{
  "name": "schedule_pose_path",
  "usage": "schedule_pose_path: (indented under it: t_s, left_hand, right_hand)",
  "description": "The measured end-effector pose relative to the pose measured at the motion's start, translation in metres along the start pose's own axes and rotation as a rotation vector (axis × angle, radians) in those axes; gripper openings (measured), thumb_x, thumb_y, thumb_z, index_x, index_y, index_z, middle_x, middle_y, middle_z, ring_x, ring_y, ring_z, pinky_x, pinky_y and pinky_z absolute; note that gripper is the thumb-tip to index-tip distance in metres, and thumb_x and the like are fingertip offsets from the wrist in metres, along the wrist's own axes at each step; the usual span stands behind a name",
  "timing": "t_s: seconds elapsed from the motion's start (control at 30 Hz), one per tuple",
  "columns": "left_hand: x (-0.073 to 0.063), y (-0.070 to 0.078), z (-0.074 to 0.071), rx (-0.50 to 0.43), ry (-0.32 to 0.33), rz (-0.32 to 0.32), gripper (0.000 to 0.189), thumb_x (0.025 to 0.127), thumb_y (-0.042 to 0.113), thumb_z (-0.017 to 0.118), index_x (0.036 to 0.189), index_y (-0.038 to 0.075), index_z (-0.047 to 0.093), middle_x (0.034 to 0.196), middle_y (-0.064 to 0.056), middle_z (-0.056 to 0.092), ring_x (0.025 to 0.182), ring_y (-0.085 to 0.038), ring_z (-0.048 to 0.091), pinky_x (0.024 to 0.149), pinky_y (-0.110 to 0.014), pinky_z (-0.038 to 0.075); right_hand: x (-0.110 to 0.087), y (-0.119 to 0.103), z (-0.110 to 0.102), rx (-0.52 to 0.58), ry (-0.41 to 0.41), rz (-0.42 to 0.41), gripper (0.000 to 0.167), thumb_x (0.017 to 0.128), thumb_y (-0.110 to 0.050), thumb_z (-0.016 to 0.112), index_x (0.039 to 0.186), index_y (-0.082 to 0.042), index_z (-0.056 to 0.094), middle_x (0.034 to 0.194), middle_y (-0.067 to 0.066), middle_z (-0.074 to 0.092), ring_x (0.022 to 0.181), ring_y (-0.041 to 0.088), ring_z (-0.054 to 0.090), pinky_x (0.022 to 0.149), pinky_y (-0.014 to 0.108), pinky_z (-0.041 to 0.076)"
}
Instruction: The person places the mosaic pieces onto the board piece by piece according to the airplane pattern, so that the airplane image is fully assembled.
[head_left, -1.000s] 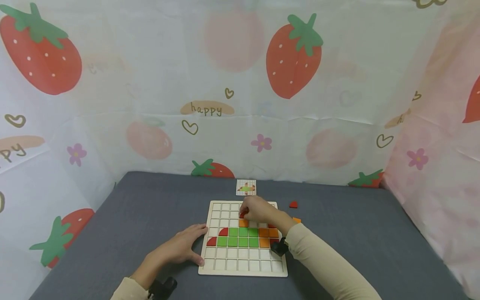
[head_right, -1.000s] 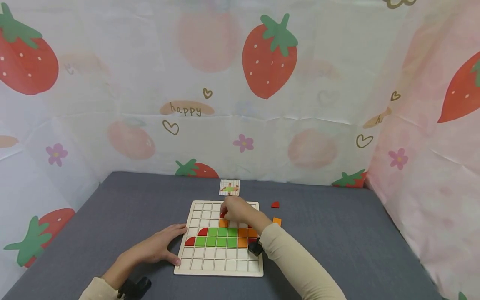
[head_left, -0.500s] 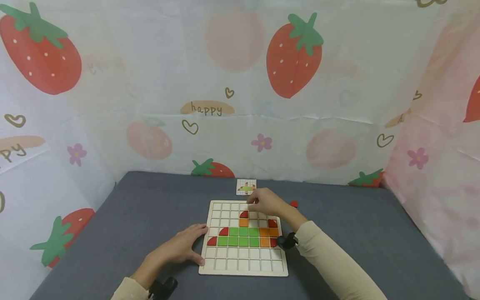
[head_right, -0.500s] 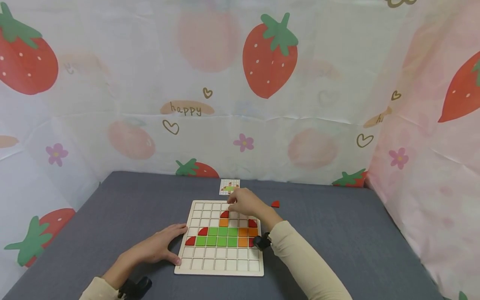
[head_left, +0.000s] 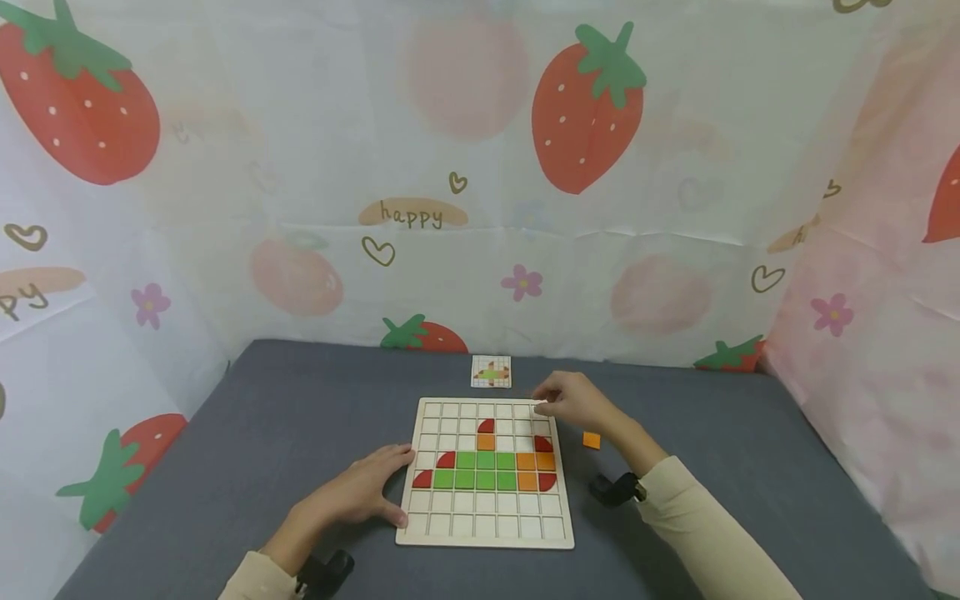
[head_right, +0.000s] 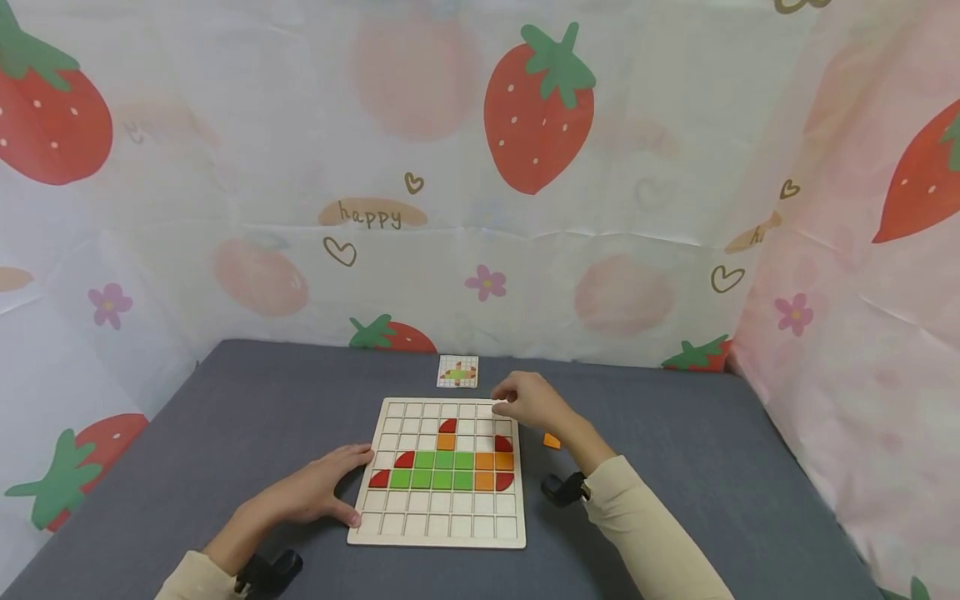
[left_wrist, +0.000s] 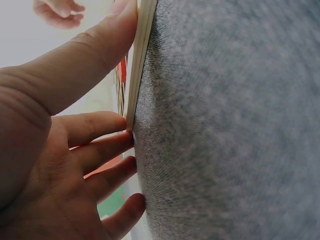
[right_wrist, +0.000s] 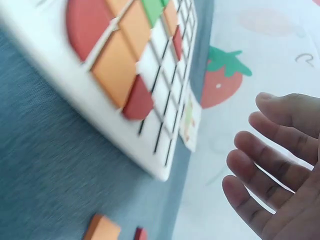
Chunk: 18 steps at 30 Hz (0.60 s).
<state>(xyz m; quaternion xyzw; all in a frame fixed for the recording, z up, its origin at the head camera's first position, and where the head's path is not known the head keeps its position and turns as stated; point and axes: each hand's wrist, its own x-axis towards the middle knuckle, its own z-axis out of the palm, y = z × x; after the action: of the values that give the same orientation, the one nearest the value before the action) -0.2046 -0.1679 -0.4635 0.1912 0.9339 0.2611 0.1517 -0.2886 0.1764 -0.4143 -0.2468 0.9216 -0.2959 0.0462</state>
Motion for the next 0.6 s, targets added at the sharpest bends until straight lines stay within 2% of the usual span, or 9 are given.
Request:
schedule_pose_path:
  t_s: [0.33, 0.6]
  left_hand:
    - [0.000, -0.002, 0.000, -0.013, -0.006, -0.003, 0.096, 0.065, 0.030, 0.088, 0.144, -0.003, 0.044, 0.153, -0.019, 0.039, 0.145, -0.040, 0.030, 0.111, -0.064, 0.027]
    - [0.000, -0.002, 0.001, -0.009, -0.005, -0.001, 0.094, 0.066, 0.029, 0.088, 0.143, -0.004, 0.044, 0.152, -0.019, 0.040, 0.145, -0.040, 0.030, 0.111, -0.064, 0.027]
  right_hand:
    - [-0.022, 0.024, -0.002, -0.034, 0.052, 0.050, 0.023, 0.089, -0.011, 0.068, 0.109, 0.002, 0.071, 0.101, 0.010, 0.067, 0.087, 0.020, 0.061, 0.077, 0.036, 0.054]
    - [-0.033, 0.044, -0.001, -0.076, 0.033, 0.124, 0.023, 0.088, -0.010, 0.070, 0.107, 0.002, 0.071, 0.100, 0.011, 0.067, 0.088, 0.022, 0.063, 0.078, 0.039, 0.055]
